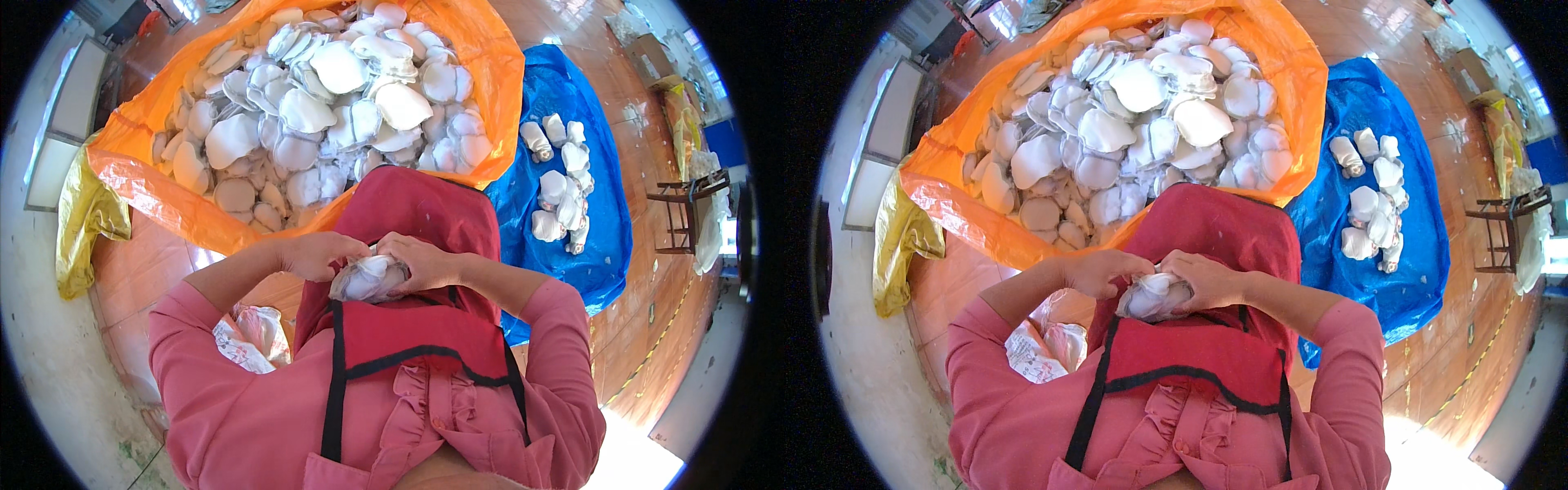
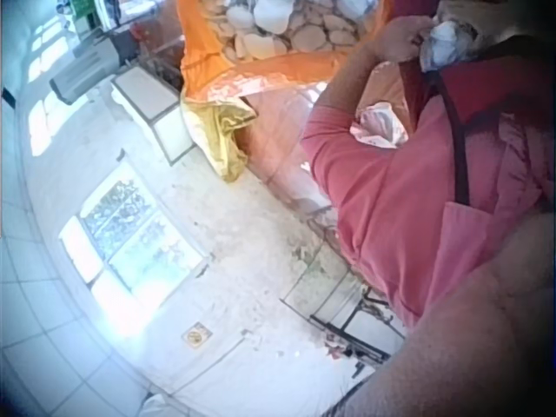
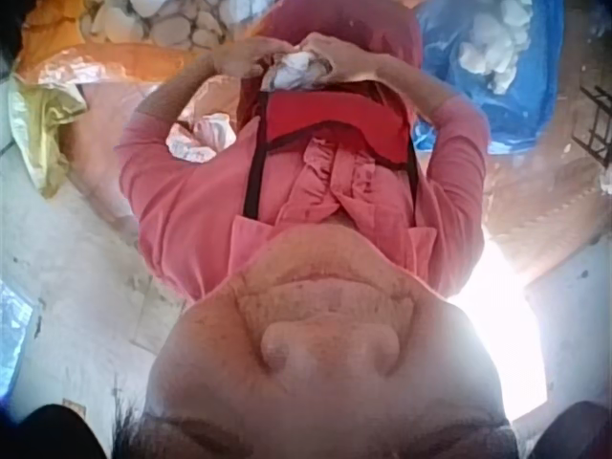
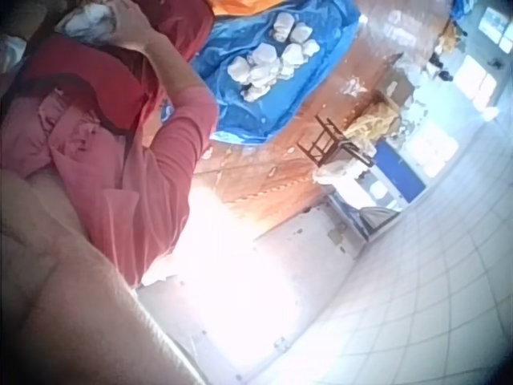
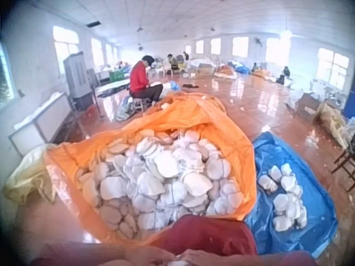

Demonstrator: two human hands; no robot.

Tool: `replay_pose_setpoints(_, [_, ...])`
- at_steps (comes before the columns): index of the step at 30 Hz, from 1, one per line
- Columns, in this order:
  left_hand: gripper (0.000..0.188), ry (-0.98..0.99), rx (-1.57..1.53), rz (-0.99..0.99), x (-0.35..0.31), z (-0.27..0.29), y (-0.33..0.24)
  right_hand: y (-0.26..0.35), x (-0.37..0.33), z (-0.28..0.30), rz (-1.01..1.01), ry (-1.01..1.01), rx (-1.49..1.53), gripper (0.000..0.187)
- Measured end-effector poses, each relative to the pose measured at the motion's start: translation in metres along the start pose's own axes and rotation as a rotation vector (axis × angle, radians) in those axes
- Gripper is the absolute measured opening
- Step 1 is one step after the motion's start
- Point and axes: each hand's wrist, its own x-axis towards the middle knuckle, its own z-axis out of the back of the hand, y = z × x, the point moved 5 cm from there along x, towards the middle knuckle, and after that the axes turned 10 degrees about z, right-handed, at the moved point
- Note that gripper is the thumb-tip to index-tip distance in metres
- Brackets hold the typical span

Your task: The person repeatedly picks white fabric pieces from an orange sack, inserts a small white insert into each piece, and places the finished items onto a blue tarp. The process is continuous and repetitive throughout the clip.

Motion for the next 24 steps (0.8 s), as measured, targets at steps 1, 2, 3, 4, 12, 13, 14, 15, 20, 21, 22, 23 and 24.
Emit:
replay_pose_setpoints(1, [0.049, 0.025, 0.025, 0.020, 0.000, -0.001, 0.001, -0.003, -0.001, -0.001, -0.012, -0.017, 0.039, 0.059])
replay_pose_setpoints(2, [0.054, -0.011, 0.087, -0.026, 0.001, -0.002, 0.003, -0.009, -0.003, -0.003, -0.023, -0.034, 0.076, 0.058])
replay_pose_setpoints(3, [0.059, -0.047, 0.149, -0.073, 0.004, -0.006, 0.009, -0.015, -0.004, -0.005, -0.034, -0.051, 0.114, 0.057])
replay_pose_setpoints(4, [0.064, -0.083, 0.212, -0.119, 0.006, -0.009, 0.012, -0.020, -0.005, -0.006, -0.031, -0.093, 0.166, 0.056])
replay_pose_setpoints(12, [0.066, -0.324, 0.265, -0.296, 0.023, -0.020, 0.017, -0.057, -0.015, -0.020, -0.065, -0.310, 0.460, 0.046])
replay_pose_setpoints(13, [0.066, -0.336, 0.278, -0.330, 0.025, -0.021, 0.014, -0.059, -0.016, -0.022, -0.067, -0.331, 0.443, 0.044])
replay_pose_setpoints(14, [0.067, -0.377, 0.315, -0.354, 0.029, -0.022, 0.013, -0.060, -0.017, -0.022, -0.071, -0.351, 0.425, 0.043])
replay_pose_setpoints(15, [0.069, -0.417, 0.353, -0.378, 0.032, -0.024, 0.012, -0.061, -0.018, -0.023, -0.074, -0.372, 0.406, 0.042])
replay_pose_setpoints(20, [0.073, -0.656, 0.244, -0.356, 0.038, -0.033, 0.011, -0.069, -0.021, -0.025, -0.123, -0.553, 0.739, 0.034])
replay_pose_setpoints(21, [0.073, -0.675, 0.201, -0.318, 0.036, -0.032, 0.002, -0.066, -0.020, -0.026, -0.183, -0.609, 0.881, 0.033])
replay_pose_setpoints(22, [0.073, -0.695, 0.159, -0.280, 0.032, -0.029, -0.006, -0.054, -0.016, -0.020, -0.073, -0.636, 0.920, 0.030])
replay_pose_setpoints(23, [0.075, -0.681, 0.224, -0.245, 0.027, -0.028, -0.016, -0.051, -0.014, -0.022, -0.043, -0.624, 0.904, 0.028])
replay_pose_setpoints(24, [0.076, -0.664, 0.283, -0.207, 0.022, -0.024, -0.026, -0.049, -0.013, -0.024, -0.018, -0.611, 0.894, 0.027])
